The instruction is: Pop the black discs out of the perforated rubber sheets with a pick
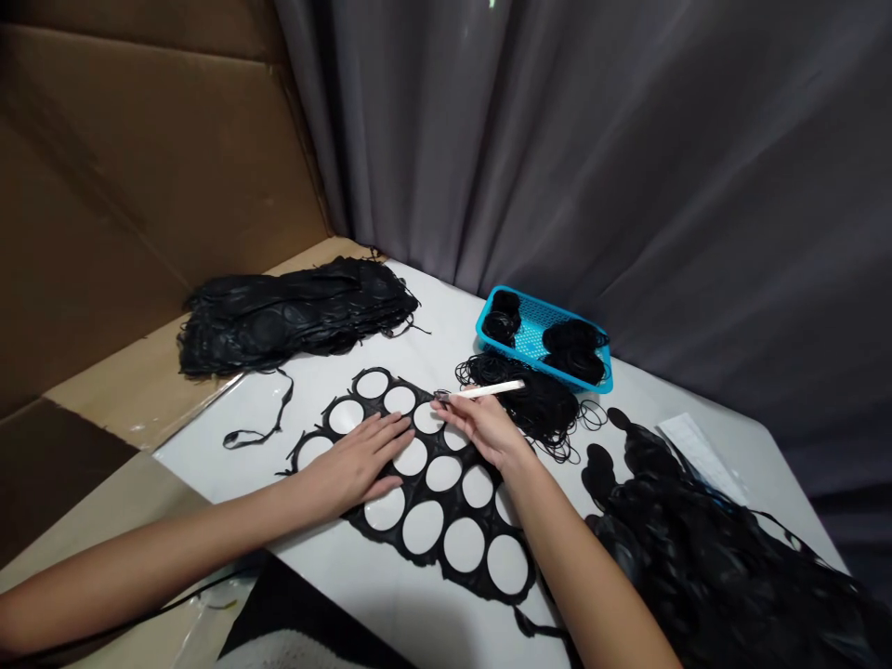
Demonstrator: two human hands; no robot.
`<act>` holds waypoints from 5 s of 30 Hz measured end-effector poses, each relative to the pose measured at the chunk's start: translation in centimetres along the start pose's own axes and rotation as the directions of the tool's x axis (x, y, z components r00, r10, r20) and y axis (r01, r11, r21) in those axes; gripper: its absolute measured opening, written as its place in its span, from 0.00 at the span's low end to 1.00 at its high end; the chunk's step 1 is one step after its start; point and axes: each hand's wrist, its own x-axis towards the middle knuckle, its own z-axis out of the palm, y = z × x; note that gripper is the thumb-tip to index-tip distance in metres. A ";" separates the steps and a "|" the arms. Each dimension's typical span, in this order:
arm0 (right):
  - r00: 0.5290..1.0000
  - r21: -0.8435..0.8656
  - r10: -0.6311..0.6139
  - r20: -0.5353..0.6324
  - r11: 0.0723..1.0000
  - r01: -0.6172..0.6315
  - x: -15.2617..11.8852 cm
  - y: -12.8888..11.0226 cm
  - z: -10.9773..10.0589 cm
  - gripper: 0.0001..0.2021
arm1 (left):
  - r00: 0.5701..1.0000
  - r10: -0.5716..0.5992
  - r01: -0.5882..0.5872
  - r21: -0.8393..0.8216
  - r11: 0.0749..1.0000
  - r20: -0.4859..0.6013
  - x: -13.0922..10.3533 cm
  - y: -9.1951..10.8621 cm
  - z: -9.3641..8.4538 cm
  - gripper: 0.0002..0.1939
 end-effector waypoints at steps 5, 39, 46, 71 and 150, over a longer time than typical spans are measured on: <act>0.985 -0.425 -0.110 0.136 0.891 0.158 -0.9 1.5 0.8 0.12 | 1.000 -0.018 0.018 0.003 1.000 -0.022 -0.5 0.1 0.8 0.30; 0.922 -0.551 -0.384 -0.052 0.781 0.294 4.7 -3.4 -0.5 0.18 | 0.995 -0.094 0.092 -0.089 0.992 -0.021 -1.1 -0.6 -0.3 0.36; 0.987 -0.275 -0.116 0.114 0.951 0.143 4.1 -0.5 3.4 0.22 | 0.989 -0.146 0.146 0.021 0.989 -0.022 -2.1 -2.7 -1.3 0.30; 0.729 -0.739 -0.318 0.606 0.112 0.664 0.6 3.3 5.3 0.07 | 0.982 -0.185 0.186 0.026 0.982 -0.036 -2.4 -2.6 -0.4 0.32; 0.849 -0.614 -0.171 0.499 0.622 0.486 0.7 5.3 11.4 0.08 | 0.944 -0.277 0.291 0.058 0.955 -0.180 -9.6 -1.5 -1.6 0.21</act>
